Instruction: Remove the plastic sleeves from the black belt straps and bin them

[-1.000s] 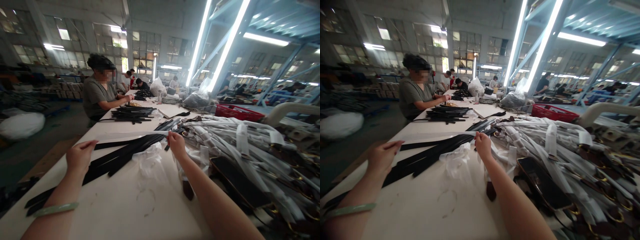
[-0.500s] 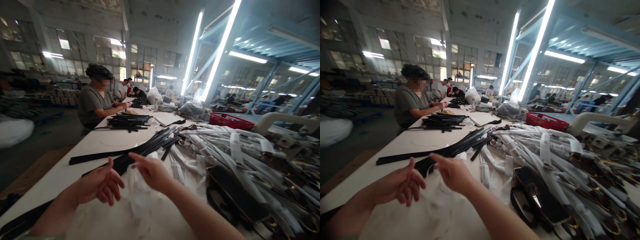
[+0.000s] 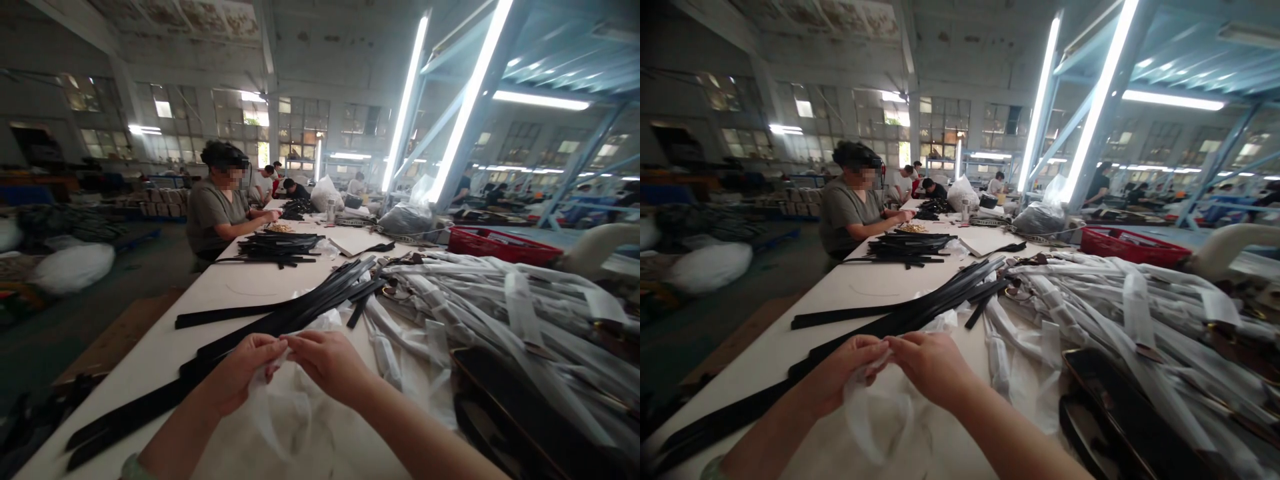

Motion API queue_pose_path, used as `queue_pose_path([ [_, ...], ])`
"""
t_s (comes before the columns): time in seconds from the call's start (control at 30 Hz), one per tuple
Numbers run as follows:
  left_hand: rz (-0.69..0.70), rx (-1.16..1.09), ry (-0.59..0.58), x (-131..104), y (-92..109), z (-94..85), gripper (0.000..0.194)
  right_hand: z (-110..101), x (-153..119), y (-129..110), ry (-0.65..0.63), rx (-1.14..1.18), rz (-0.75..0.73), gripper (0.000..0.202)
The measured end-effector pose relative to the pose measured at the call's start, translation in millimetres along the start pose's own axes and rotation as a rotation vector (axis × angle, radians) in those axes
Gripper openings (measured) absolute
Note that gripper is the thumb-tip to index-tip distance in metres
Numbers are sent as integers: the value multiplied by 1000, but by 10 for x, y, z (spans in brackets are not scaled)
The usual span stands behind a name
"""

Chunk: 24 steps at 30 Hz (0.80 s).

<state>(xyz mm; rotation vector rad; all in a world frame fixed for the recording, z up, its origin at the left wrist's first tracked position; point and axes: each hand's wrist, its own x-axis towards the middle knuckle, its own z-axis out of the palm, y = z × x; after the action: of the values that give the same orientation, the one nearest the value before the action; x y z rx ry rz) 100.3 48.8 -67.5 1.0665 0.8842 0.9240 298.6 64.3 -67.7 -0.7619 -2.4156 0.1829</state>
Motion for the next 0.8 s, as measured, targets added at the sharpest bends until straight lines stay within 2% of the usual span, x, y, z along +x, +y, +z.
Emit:
queue_pose_path([
  [0.07,3,14,30,-40,85,-58,37,-14,-8,55,14,-81,39,33],
  [0.13,-19,105,-11,-100,179,-140,38,-50,-16,137,12,-183,66,32],
  [0.23,-118,441,-130,-175,267,-265,38,-93,-23,208,-13,-308,52,32],
  [0.3,-156,599,-159,-178,261,-305,36,-72,-23,171,-23,-340,1,31],
  [0.37,-124,528,-115,-147,208,-282,47,0,-21,68,-33,-336,-84,31],
  [0.43,-92,314,-100,-108,126,-202,60,98,-20,-66,-33,-304,-190,28],
  [0.53,-181,106,-218,-76,-3,-44,62,210,-26,-232,-24,-264,-299,27],
  [0.6,-253,61,-218,-66,-68,27,56,220,-34,-284,-42,-287,-294,30],
  [0.7,-289,-35,-134,-37,-114,42,56,161,-43,-288,-50,-276,-229,41],
  [0.8,-315,-73,-86,8,-115,4,62,145,-30,-239,0,-104,-90,31],
])
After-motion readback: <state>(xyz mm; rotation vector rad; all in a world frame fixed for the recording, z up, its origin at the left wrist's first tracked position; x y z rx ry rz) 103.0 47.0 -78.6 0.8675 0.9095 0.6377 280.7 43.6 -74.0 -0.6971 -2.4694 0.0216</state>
